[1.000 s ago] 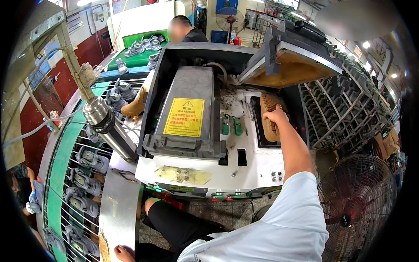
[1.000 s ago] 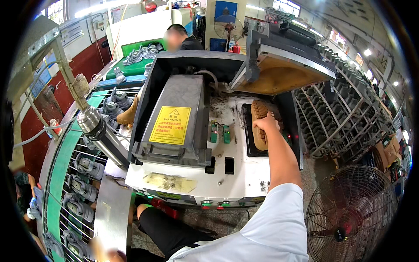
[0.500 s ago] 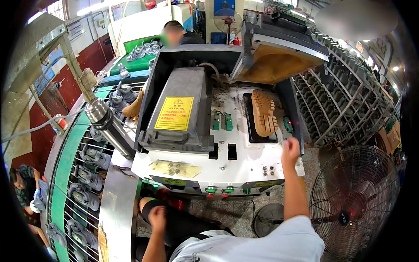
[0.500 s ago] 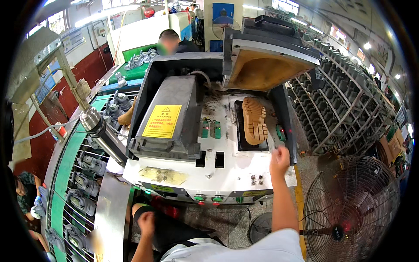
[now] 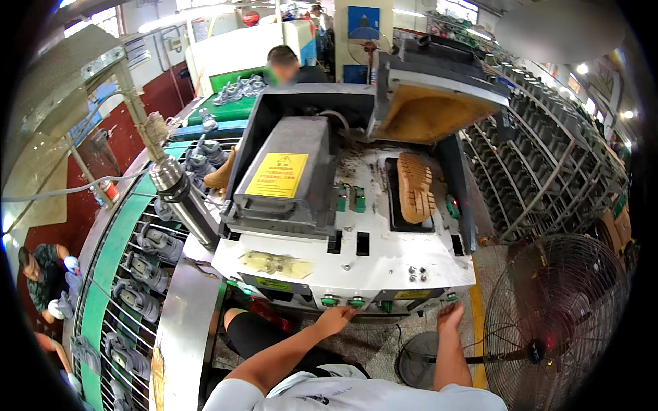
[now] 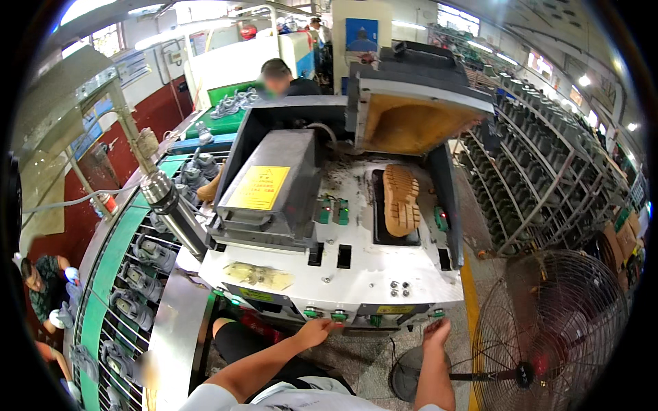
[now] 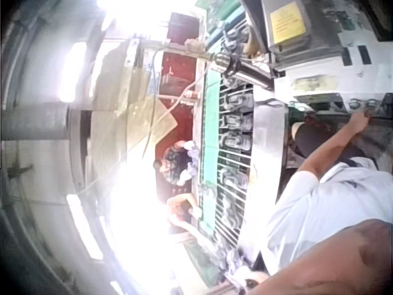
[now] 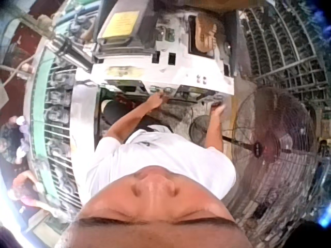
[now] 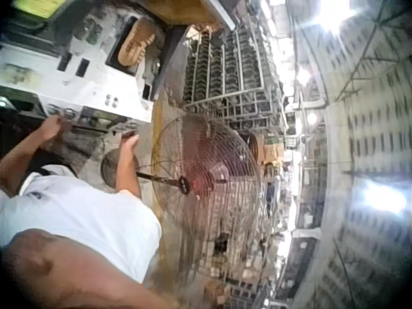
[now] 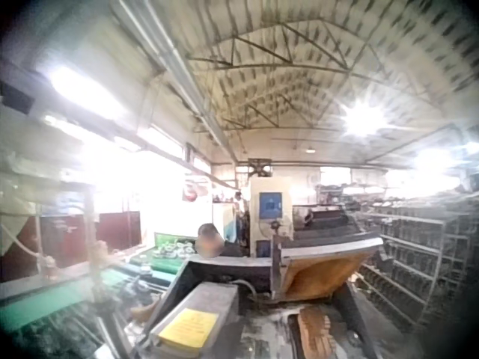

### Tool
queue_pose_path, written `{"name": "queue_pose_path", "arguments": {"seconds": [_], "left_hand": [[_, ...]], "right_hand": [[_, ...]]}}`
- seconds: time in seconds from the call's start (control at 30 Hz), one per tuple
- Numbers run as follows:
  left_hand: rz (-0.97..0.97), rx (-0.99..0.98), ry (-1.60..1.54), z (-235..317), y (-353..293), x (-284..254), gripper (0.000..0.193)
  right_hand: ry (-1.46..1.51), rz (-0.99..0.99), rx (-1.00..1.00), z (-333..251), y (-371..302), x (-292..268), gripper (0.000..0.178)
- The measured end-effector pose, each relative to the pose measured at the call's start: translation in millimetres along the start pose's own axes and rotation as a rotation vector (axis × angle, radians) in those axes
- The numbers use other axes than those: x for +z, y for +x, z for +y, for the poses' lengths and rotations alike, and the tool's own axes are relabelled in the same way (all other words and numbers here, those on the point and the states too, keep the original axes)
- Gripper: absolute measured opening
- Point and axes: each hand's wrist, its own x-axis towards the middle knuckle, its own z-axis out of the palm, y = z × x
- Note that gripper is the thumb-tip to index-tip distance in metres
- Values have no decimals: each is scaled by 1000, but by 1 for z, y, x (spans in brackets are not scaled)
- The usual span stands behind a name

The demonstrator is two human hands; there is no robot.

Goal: The person picks up shoes from a conveyor belt, places them into an industrial machine for processing, and then returns them to the belt after removal.

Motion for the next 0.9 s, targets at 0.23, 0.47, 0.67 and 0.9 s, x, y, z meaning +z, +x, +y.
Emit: {"name": "queue_pose_path", "arguments": {"seconds": [0.23, 0.47, 0.67, 0.9], "left_hand": [[674, -315, -258, -83, -136, -93, 20], [1607, -632, -16, -182, -377, -143, 22], [1952, -749, -262, -150, -483, -126, 23], [2036, -767, -195, -157, -484, -124, 21]], "right_hand": [[-1562, -898, -221, 171, -103, 15, 30], [-925, -1504, -1038, 211, -261, 192, 12], [-994, -1000, -1526, 220, -242, 389, 68], [-1907, -495, -842, 224, -262, 527, 112]]}}
